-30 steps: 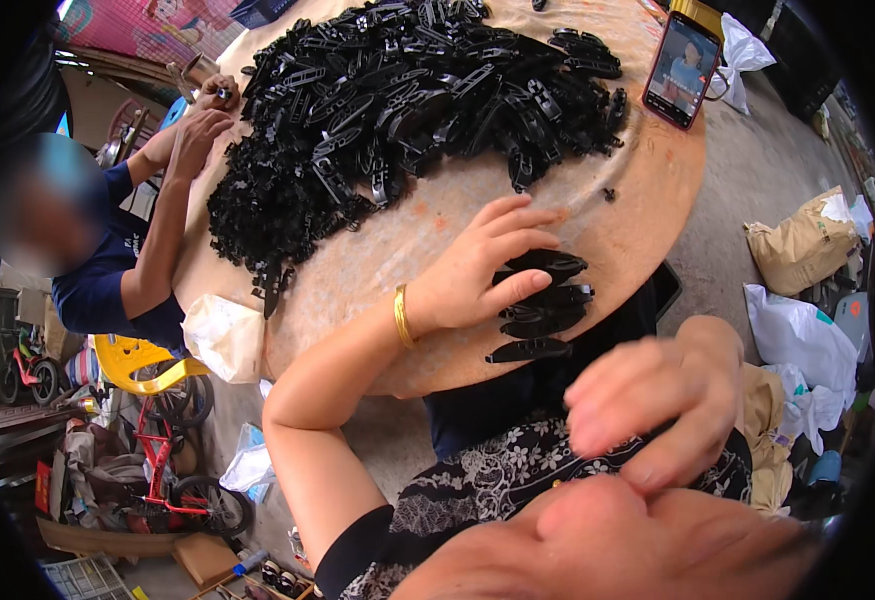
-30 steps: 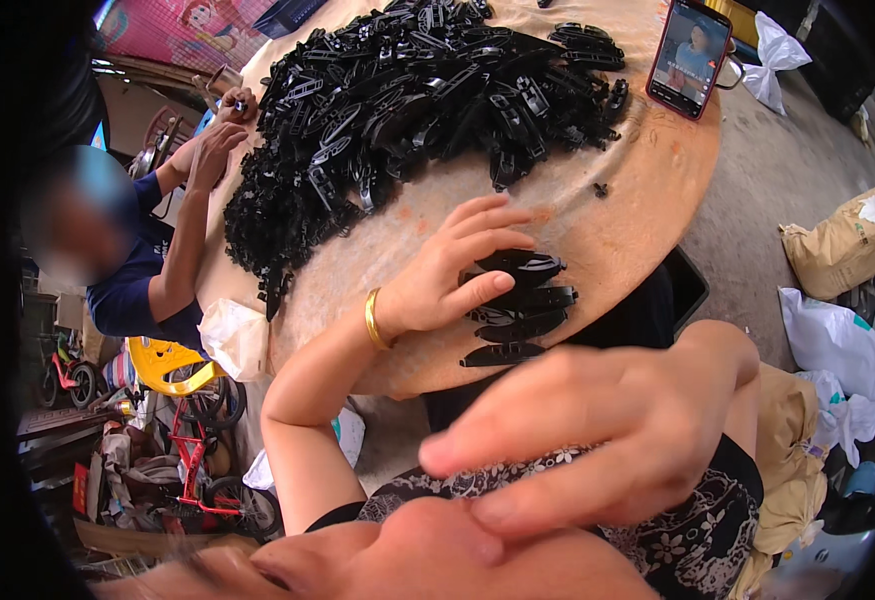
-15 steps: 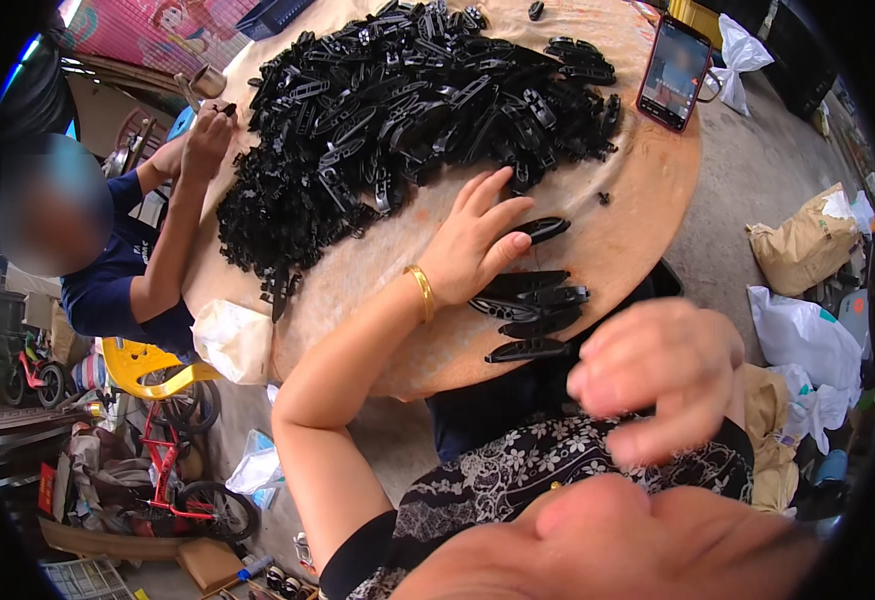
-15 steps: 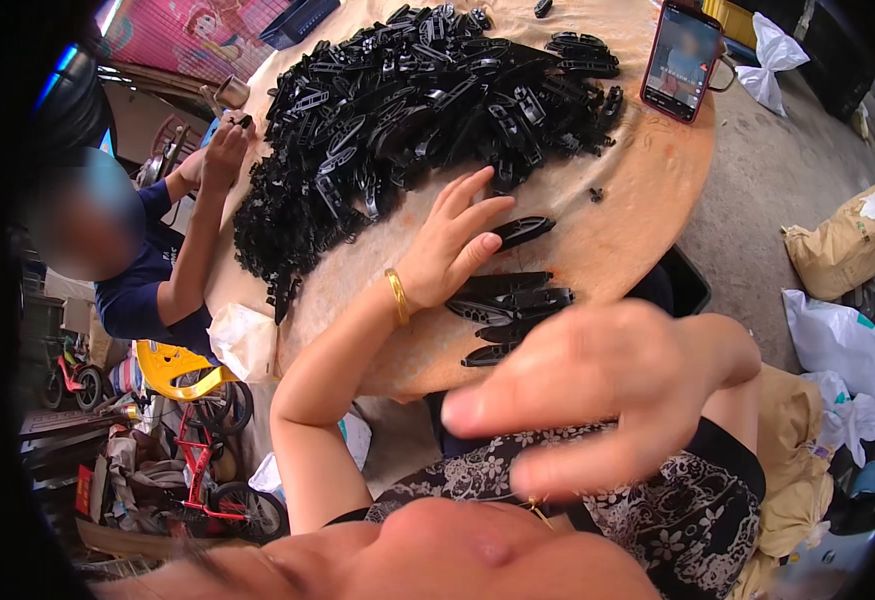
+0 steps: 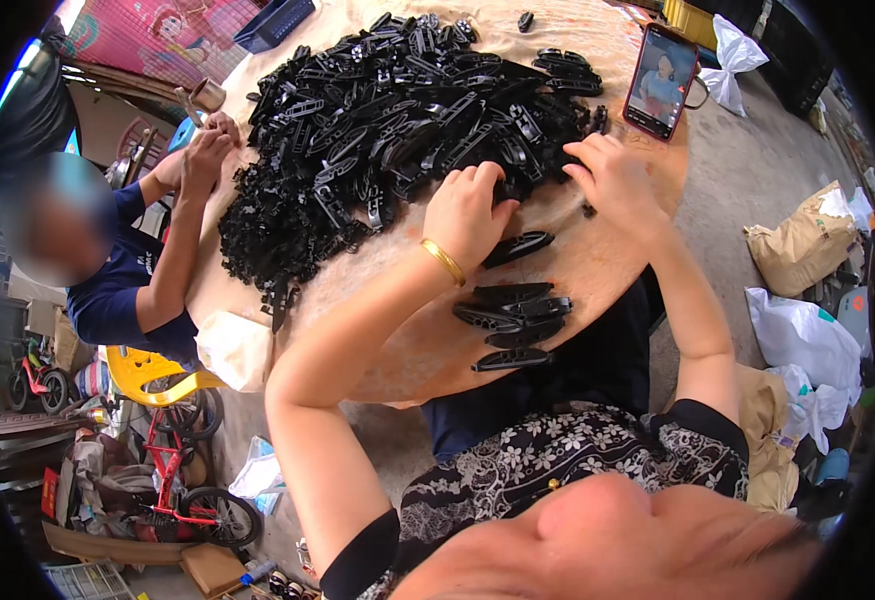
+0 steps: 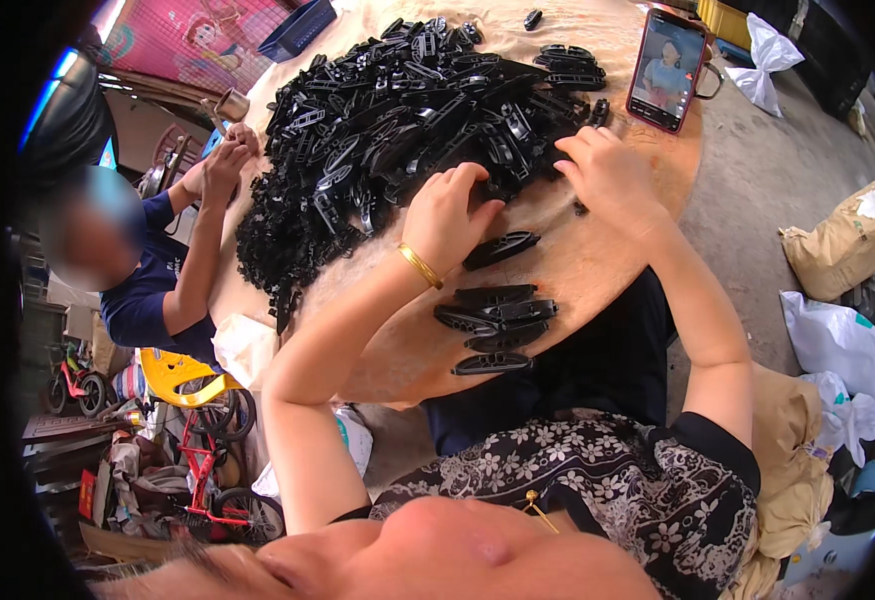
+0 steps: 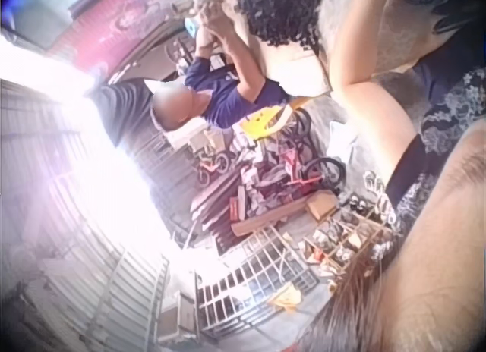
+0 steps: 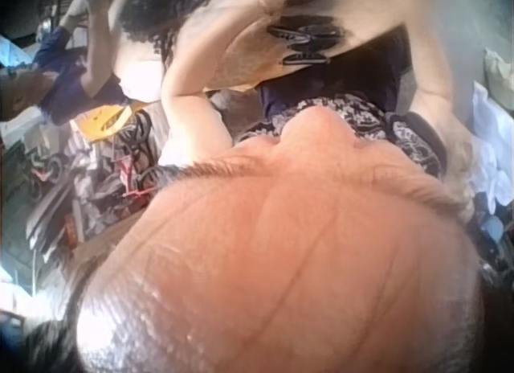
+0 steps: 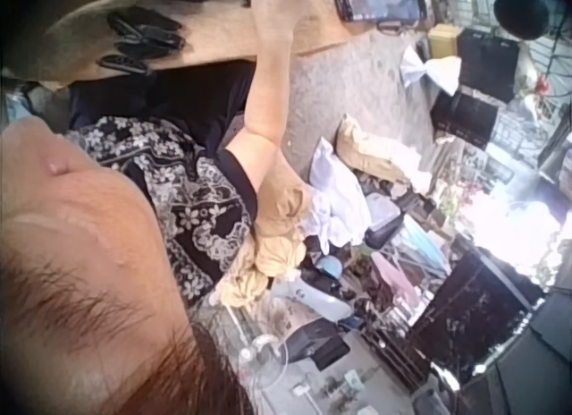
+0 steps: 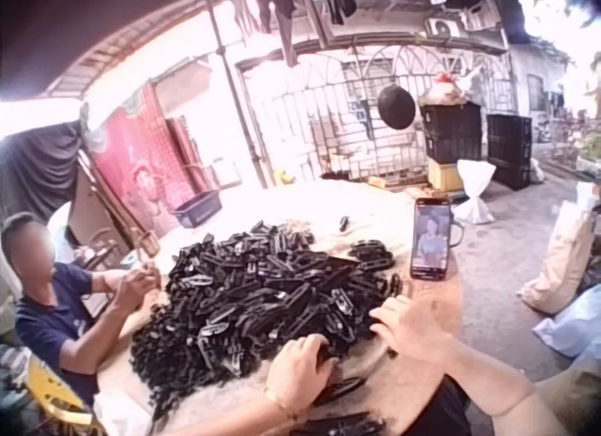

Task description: The person assembles plastic components by picking small plastic parts from a pile on the table, fastening them into larger plastic pieces by hand, and placing the assembled parts on the table.

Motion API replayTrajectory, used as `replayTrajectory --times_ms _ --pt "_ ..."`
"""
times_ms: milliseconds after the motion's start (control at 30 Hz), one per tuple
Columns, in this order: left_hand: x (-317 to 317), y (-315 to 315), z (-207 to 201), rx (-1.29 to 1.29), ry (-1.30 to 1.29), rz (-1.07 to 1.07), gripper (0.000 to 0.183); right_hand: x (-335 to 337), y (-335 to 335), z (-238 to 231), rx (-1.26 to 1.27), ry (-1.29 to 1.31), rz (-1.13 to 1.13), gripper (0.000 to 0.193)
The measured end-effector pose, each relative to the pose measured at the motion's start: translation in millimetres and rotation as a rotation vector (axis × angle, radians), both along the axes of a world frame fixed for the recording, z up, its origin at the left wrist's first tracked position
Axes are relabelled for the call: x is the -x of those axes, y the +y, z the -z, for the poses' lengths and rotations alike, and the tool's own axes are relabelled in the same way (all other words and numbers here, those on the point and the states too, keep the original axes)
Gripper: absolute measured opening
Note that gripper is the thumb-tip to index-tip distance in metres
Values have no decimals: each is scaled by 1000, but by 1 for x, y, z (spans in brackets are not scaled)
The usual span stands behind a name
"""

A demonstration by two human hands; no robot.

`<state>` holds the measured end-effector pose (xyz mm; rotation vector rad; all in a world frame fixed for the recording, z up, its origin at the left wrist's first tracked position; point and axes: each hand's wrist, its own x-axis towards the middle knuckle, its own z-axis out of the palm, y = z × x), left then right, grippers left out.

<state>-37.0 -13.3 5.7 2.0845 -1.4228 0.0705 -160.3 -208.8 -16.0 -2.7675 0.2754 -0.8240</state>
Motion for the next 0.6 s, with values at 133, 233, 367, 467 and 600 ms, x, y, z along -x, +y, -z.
replayTrajectory --times_ms 133,233,367,467,600 --pt "-1 -2 9 78 -116 -57 32 2 1 1 -65 -82 -21 22" --pt "-3 4 10 83 -95 -102 29 7 2 -2 -384 -47 -2 23" --pt "-2 10 6 108 48 -119 25 11 2 -6 -390 46 78 26" --pt "1 7 -2 127 151 -122 25 16 1 -3 -353 -31 26 27" --pt "2 12 -4 322 474 -145 22 19 8 -6 -345 -150 -46 25"
